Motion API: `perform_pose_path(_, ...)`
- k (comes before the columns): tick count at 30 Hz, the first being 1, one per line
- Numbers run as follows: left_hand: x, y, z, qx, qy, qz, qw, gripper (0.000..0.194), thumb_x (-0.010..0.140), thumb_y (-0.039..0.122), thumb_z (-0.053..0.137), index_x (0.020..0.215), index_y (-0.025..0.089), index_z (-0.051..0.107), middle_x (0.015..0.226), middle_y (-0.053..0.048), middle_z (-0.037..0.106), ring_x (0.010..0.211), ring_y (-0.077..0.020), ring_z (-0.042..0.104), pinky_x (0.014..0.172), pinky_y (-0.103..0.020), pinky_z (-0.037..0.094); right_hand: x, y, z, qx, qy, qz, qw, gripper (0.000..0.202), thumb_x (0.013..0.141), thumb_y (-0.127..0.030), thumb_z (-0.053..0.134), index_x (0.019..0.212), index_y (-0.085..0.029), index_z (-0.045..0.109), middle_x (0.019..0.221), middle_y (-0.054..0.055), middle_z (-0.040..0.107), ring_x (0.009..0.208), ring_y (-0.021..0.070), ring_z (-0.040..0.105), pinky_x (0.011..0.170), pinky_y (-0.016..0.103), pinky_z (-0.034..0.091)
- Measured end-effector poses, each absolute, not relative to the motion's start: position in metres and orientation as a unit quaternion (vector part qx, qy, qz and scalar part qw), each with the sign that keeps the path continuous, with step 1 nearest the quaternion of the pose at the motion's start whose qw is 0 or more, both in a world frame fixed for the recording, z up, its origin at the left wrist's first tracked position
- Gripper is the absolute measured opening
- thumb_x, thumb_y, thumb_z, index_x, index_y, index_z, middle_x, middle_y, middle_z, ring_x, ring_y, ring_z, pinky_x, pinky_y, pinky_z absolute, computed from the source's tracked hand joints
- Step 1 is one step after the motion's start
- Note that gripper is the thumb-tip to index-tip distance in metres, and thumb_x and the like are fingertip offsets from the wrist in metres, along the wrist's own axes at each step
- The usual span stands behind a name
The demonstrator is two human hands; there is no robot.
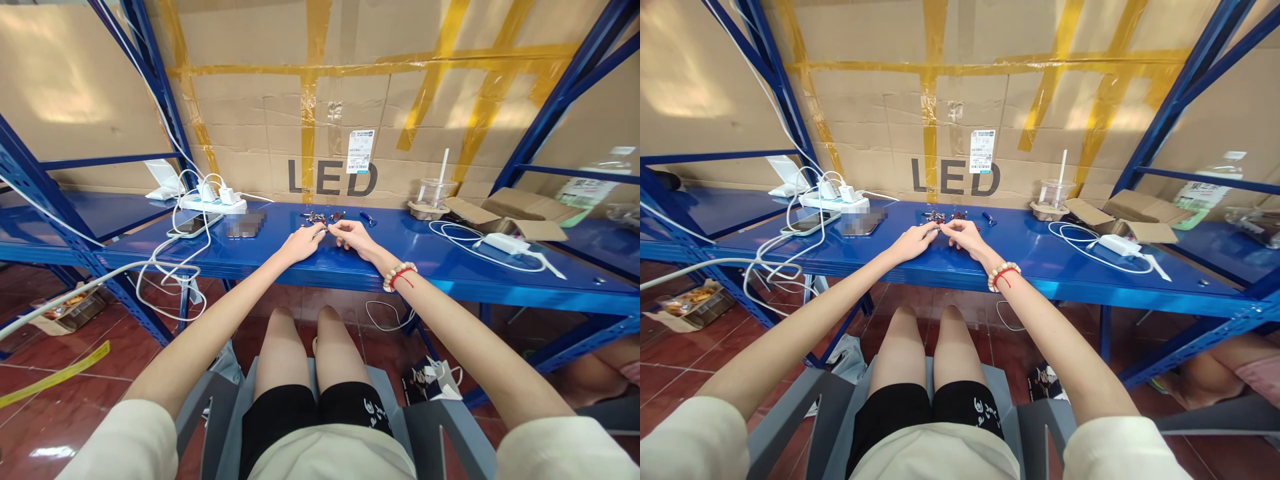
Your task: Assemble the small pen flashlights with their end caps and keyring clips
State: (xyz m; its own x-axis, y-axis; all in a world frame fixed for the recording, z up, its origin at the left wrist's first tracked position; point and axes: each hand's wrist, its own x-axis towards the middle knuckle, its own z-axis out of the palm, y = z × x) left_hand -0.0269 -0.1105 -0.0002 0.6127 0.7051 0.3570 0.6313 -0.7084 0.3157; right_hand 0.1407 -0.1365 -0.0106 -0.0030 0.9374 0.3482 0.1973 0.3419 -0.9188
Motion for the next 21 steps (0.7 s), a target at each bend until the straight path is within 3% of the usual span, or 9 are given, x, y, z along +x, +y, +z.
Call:
perform_pose_path(6, -0.0291, -0.1049, -0.0022, 0.901, 0.341, 0.247, 0.109, 0.035, 0.09, 0.038, 0.031, 0.111, 0.024, 0.055, 0.098, -0.004, 0.067, 0.092, -0.0214, 0.061, 0.081, -0.032, 0.045, 0.1394, -0.1398, -0.01, -0.446, -0.633, 0.331, 0.539, 0.043, 0.054, -0.054, 0.075, 0.066, -0.015, 0.062, 0.053, -0.002, 0.052, 0.041, 0.0041, 0.042, 0.032, 0.015, 0.028)
perform_pose_path(12, -0.0294, -0.1065, -0.0013, 0.903, 0.328, 0.251, 0.116, 0.035, 0.09, 0.038, 0.03, 0.11, 0.023, 0.055, 0.091, -0.004, 0.067, 0.084, -0.0206, 0.062, 0.075, -0.031, 0.045, 0.1397, -0.1368, -0.012, -0.452, -0.609, 0.328, 0.564, 0.049, 0.051, -0.053, 0.077, 0.076, -0.013, 0.065, 0.066, 0.0, 0.06, 0.042, 0.0034, 0.044, 0.031, 0.016, 0.03)
perform_pose_path(21, -0.03, -0.104, -0.0028, 0.901, 0.335, 0.255, 0.104, 0.032, 0.091, 0.037, 0.03, 0.107, 0.023, 0.055, 0.089, -0.004, 0.067, 0.084, -0.0206, 0.061, 0.074, -0.03, 0.044, 0.1384, -0.142, -0.0089, -0.481, -0.605, 0.33, 0.542, 0.045, 0.05, -0.049, 0.079, 0.072, -0.011, 0.068, 0.045, -0.004, 0.05, 0.038, 0.0032, 0.038, 0.034, 0.016, 0.029)
